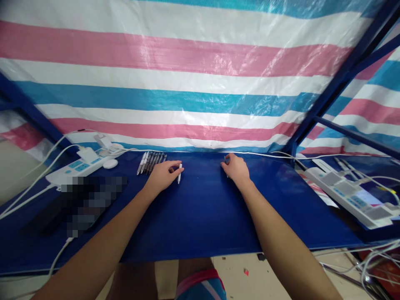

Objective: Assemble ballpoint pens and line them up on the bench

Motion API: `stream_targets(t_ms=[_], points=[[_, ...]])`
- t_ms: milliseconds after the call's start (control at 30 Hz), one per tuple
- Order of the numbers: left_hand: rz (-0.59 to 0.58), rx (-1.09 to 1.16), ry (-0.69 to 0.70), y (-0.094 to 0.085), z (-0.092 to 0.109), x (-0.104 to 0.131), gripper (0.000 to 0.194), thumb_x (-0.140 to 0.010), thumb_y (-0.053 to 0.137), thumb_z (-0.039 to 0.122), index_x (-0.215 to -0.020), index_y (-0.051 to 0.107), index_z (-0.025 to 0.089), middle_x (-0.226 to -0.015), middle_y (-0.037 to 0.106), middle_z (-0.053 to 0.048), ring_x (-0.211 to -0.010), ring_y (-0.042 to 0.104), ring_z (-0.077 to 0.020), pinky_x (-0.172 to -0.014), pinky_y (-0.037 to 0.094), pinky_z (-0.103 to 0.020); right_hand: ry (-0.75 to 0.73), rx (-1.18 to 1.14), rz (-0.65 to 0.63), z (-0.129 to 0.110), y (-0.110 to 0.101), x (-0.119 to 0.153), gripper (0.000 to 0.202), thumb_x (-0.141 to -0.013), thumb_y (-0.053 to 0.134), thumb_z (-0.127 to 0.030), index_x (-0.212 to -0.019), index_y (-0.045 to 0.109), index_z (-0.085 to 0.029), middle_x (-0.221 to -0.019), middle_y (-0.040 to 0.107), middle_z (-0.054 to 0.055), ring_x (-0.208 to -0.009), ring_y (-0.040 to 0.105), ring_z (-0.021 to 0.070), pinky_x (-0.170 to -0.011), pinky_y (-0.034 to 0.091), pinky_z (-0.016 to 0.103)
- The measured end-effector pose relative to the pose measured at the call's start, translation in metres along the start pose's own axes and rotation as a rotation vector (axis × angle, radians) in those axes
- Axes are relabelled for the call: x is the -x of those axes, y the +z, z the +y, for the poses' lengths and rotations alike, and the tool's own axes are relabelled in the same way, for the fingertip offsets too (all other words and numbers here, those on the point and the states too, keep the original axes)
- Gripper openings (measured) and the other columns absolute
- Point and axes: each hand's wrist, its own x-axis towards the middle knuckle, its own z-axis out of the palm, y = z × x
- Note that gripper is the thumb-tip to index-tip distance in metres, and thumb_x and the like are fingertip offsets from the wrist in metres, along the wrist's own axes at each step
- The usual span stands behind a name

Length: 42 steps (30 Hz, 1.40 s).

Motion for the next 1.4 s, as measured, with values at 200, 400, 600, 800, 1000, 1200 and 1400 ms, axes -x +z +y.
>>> stream_targets(t_ms=[200,400,600,800,1000,1200,1400], points=[[-0.008,-0.035,0.051,0.002,-0.001,-0.001,0.033,-0.096,0.072,0.034,-0.125,0.080,0.020,-0.112,0.079,-0.009,-0.089,0.073,-0.0239,-0.092,0.057,-0.039,-0.003,0.101,0.003,0.010,0.004,-0.005,0.037,-0.093,0.077,-0.037,-0.125,0.070,-0.019,-0.109,0.080,0.013,-0.100,0.075,0.0315,-0.080,0.052,0.036],[-0.007,-0.020,0.041,0.001,-0.003,-0.001,0.031,-0.092,0.073,0.029,-0.121,0.081,0.022,-0.105,0.078,-0.008,-0.089,0.073,-0.0256,-0.093,0.057,-0.041,-0.091,0.113,0.087,0.018,0.011,-0.006,0.031,-0.093,0.077,-0.030,-0.122,0.071,-0.020,-0.104,0.078,0.015,-0.094,0.074,0.0316,-0.081,0.053,0.039],[-0.003,-0.023,0.017,-0.003,-0.004,0.000,0.029,-0.093,0.071,0.033,-0.119,0.080,0.022,-0.103,0.078,-0.009,-0.087,0.073,-0.0260,-0.089,0.056,-0.041,-0.110,0.092,0.082,0.016,0.013,-0.004,0.028,-0.093,0.077,-0.029,-0.119,0.071,-0.023,-0.103,0.077,0.014,-0.092,0.074,0.0306,-0.081,0.053,0.039],[-0.026,-0.006,0.008,-0.005,-0.001,0.000,0.029,-0.093,0.071,0.033,-0.119,0.080,0.021,-0.107,0.078,-0.009,-0.086,0.073,-0.0256,-0.088,0.056,-0.040,-0.072,0.112,0.033,0.013,0.011,-0.004,0.027,-0.095,0.075,-0.031,-0.119,0.070,-0.021,-0.111,0.077,0.016,-0.097,0.075,0.0340,-0.083,0.053,0.042],[-0.012,-0.010,0.013,-0.005,-0.003,0.000,0.027,-0.093,0.072,0.032,-0.116,0.081,0.022,-0.104,0.076,-0.009,-0.086,0.072,-0.0256,-0.088,0.055,-0.041,-0.079,0.099,0.036,0.011,0.009,0.000,0.023,-0.095,0.074,-0.031,-0.117,0.070,-0.022,-0.109,0.076,0.016,-0.095,0.074,0.0336,-0.083,0.054,0.043],[0.001,-0.009,0.016,-0.003,-0.005,0.000,0.026,-0.092,0.073,0.032,-0.115,0.082,0.023,-0.102,0.076,-0.009,-0.085,0.072,-0.0258,-0.087,0.056,-0.041,-0.104,0.062,0.082,0.006,0.011,0.003,0.024,-0.096,0.072,-0.034,-0.116,0.069,-0.021,-0.118,0.072,0.019,-0.100,0.071,0.0352,-0.086,0.053,0.046],[-0.011,-0.042,0.040,-0.003,-0.002,0.000,0.023,-0.094,0.071,0.031,-0.112,0.081,0.023,-0.105,0.077,-0.009,-0.083,0.071,-0.0251,-0.086,0.056,-0.041,-0.371,-0.081,0.122,-0.013,0.017,0.003,0.026,-0.090,0.062,-0.013,-0.114,0.066,-0.020,-0.099,0.070,0.009,-0.101,0.065,0.0286,-0.094,0.051,0.038]])
